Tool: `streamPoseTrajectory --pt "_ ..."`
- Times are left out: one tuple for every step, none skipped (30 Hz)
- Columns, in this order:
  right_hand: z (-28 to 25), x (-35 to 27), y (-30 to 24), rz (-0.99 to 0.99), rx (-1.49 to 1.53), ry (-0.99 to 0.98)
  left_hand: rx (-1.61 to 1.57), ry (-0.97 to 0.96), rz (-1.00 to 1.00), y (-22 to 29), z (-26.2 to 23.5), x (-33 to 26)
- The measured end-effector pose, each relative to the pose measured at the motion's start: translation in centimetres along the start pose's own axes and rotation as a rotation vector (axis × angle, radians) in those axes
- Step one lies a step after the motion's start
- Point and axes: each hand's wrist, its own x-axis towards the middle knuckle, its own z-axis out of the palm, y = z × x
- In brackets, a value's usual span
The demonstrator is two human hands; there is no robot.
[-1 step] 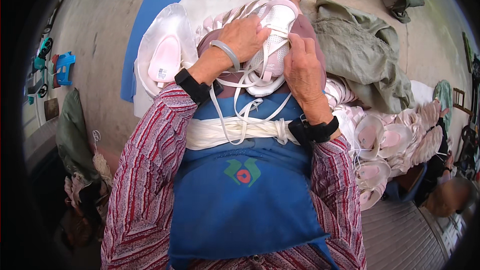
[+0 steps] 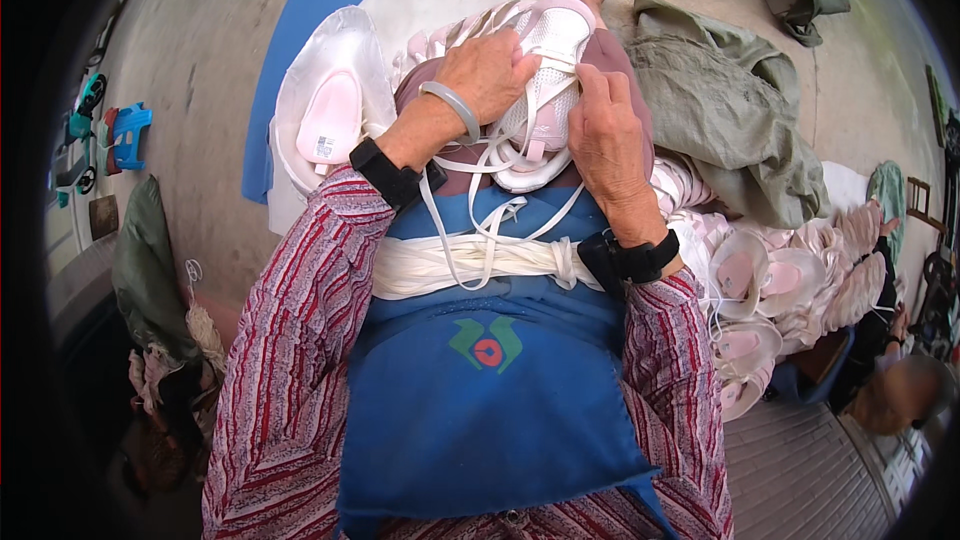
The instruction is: Lacing a pair of white and pink shoes while sitting outdoors near a workshop.
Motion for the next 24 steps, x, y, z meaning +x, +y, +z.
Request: streamPoseTrajectory --pt "0.0 0.3 0.1 -0.002 -0.005 -0.011 -0.020 0.004 0.007 0.0 0.0 -0.1" --pt "0.0 0.5 0.1 -0.006 -0.004 -0.023 -0.032 0.013 0.006 -0.1 -0.2 -0.1" --pt "-0.2 0.7 0.2 -0.008 0.014 -0.014 -0.037 0.035 0.017 -0.1 -0.3 -0.3" --pt "-0.3 0.6 0.2 -0.007 0.032 -0.004 -0.093 0.062 0.004 -0.1 -0.4 -0.6" --pt "-0.6 0.5 0.1 -0.001 0.056 0.001 -0.143 0.101 0.003 -0.1 -0.5 -1.0" --pt "-0.8 0.2 0.1 0.005 0.081 0.006 -0.193 0.130 -0.006 0.0 -0.6 -1.6" --pt "-1.2 -0.2 0.0 0.047 0.093 -0.008 -0.225 0.139 0.002 0.0 -0.8 -2.3" --pt "-1.5 -0.7 -0.1 0.090 0.105 -0.025 -0.259 0.136 0.000 0.0 -0.9 -3.2" --pt "-1.9 -1.2 -0.2 0.137 0.122 -0.040 -0.297 0.127 -0.017 0.1 -1.1 -4.3" --pt "-2.2 -1.7 -0.4 0.158 0.146 -0.045 -0.210 0.110 0.042 0.3 -1.2 -5.4" --pt "-2.5 -2.1 -0.5 0.182 0.175 -0.045 -0.123 0.088 0.089 0.5 -1.3 -6.4" --pt "-2.7 -2.4 -0.7 0.204 0.205 -0.042 -0.032 0.066 0.132 0.7 -1.4 -7.4" --pt "-3.1 -2.7 -0.8 0.215 0.200 -0.064 0.112 0.060 0.195 1.1 -1.4 -8.4" --pt "-3.4 -2.9 -1.0 0.225 0.196 -0.085 0.152 0.030 0.178 1.3 -1.4 -9.0" --pt "-3.8 -3.1 -1.2 0.236 0.190 -0.106 0.195 -0.005 0.150 1.5 -1.3 -9.3" --pt "-4.2 -3.3 -1.4 0.271 0.192 -0.171 0.235 -0.020 0.142 1.7 -1.2 -9.5" --pt "-4.6 -3.6 -1.6 0.308 0.191 -0.238 0.271 -0.045 0.149 1.6 -1.2 -9.6" --pt "-5.0 -3.8 -1.8 0.343 0.190 -0.305 0.273 -0.072 0.142 1.6 -1.1 -9.7" --pt "-5.3 -4.1 -2.1 0.351 0.211 -0.348 0.273 -0.061 0.155 1.6 -0.9 -9.6" --pt "-5.7 -4.4 -2.4 0.356 0.232 -0.390 0.277 -0.061 0.159 1.6 -0.7 -9.6" --pt "-5.9 -4.5 -2.6 0.383 0.241 -0.450 0.289 -0.049 0.162 1.5 -0.6 -9.6" --pt "-6.2 -4.6 -2.7 0.381 0.282 -0.487 0.302 -0.051 0.157 1.4 -0.5 -9.5" --pt "-6.6 -4.7 -2.8 0.401 0.307 -0.545 0.315 -0.080 0.127 1.4 -0.3 -9.6" --pt "-7.0 -4.7 -2.9 0.420 0.333 -0.604 0.297 -0.047 0.124 1.4 -0.2 -9.8"
